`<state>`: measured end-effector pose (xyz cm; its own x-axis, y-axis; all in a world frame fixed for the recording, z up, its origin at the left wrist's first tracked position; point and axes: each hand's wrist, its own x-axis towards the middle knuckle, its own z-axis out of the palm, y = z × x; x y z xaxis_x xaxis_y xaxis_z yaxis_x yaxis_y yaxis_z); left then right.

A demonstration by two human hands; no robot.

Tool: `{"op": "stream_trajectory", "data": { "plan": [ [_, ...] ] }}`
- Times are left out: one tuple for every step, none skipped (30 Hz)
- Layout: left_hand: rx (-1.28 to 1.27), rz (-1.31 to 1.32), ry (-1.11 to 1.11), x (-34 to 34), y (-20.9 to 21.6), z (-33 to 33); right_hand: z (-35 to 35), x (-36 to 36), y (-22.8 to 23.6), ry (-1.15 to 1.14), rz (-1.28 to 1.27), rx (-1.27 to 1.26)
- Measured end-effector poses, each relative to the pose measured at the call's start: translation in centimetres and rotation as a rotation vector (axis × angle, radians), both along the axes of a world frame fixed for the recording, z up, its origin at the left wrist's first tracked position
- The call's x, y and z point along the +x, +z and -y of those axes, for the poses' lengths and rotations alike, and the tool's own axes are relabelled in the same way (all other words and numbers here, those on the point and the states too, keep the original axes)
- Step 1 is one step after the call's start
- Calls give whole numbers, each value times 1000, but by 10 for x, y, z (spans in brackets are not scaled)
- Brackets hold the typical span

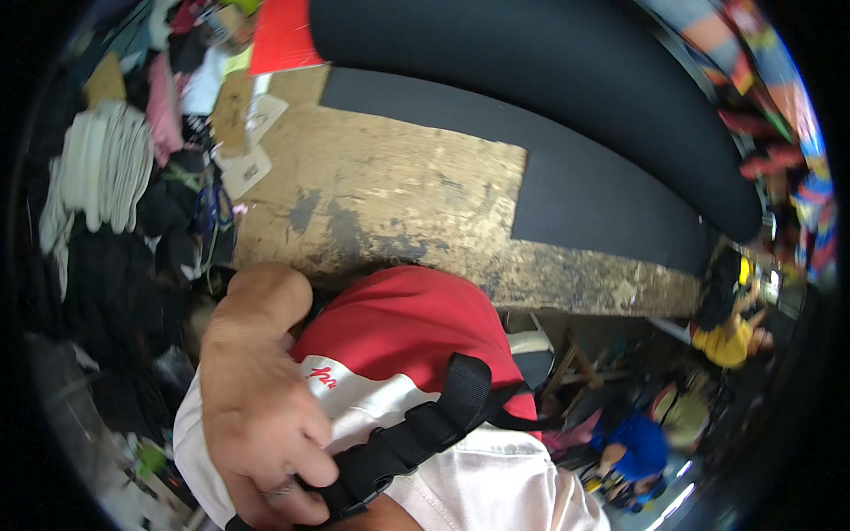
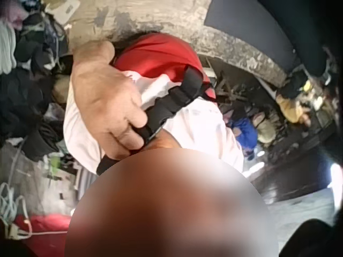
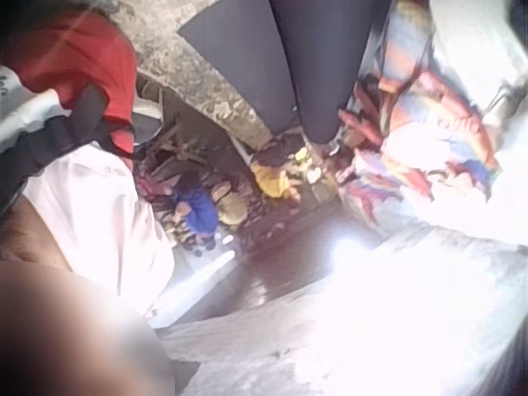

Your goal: The person folds a piece of dark fabric, secures it with a black strap, and writes on it with a white marker. They then consult a notebook and use a small paper template to trace shapes onto a larger sheet of dark material.

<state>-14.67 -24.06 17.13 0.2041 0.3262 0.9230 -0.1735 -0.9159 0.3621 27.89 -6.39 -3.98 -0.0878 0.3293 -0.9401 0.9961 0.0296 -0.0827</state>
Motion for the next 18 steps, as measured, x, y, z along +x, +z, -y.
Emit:
{"op": "stream_trajectory", "data": {
  "plan": [
    [-20,17,19,4,0,-1,-8,3,2,8,1,0],
    [-40,34,37,7,1,-2,-16,5,1,16,4,1],
    [-60,52,55,10,1,-4,-24,8,1,21,4,4],
    [-93,110,52,13,2,-5,-30,12,2,25,6,7],
    [-124,167,44,16,2,-6,-37,14,2,24,7,12],
    [-156,226,31,18,3,-6,-42,17,2,24,6,14],
    [-144,217,-28,18,1,-6,-48,18,2,26,5,16],
    [-131,209,-87,17,-2,-5,-51,22,4,21,10,18],
    [-120,201,-146,14,-6,-4,-56,23,4,20,13,18],
    [-16,155,-215,11,-12,-6,-59,25,6,20,17,18],
    [-33,144,-250,7,-17,-4,-63,27,7,23,18,20],
    [-50,136,-286,4,-21,-1,-66,28,8,26,20,20],
    [-50,103,-317,1,-26,0,-69,29,10,25,23,20],
    [-137,194,-470,-3,-31,-2,-72,30,10,25,24,19],
    [-166,177,-394,-1,-32,-4,-75,32,12,26,29,18],
    [-196,155,-319,2,-32,-8,-77,33,13,25,31,19],
    [-224,134,-245,5,-33,-12,-78,34,14,25,34,18],
    [-228,133,-103,15,-29,-15,-80,35,14,24,38,15]
  ]
}}
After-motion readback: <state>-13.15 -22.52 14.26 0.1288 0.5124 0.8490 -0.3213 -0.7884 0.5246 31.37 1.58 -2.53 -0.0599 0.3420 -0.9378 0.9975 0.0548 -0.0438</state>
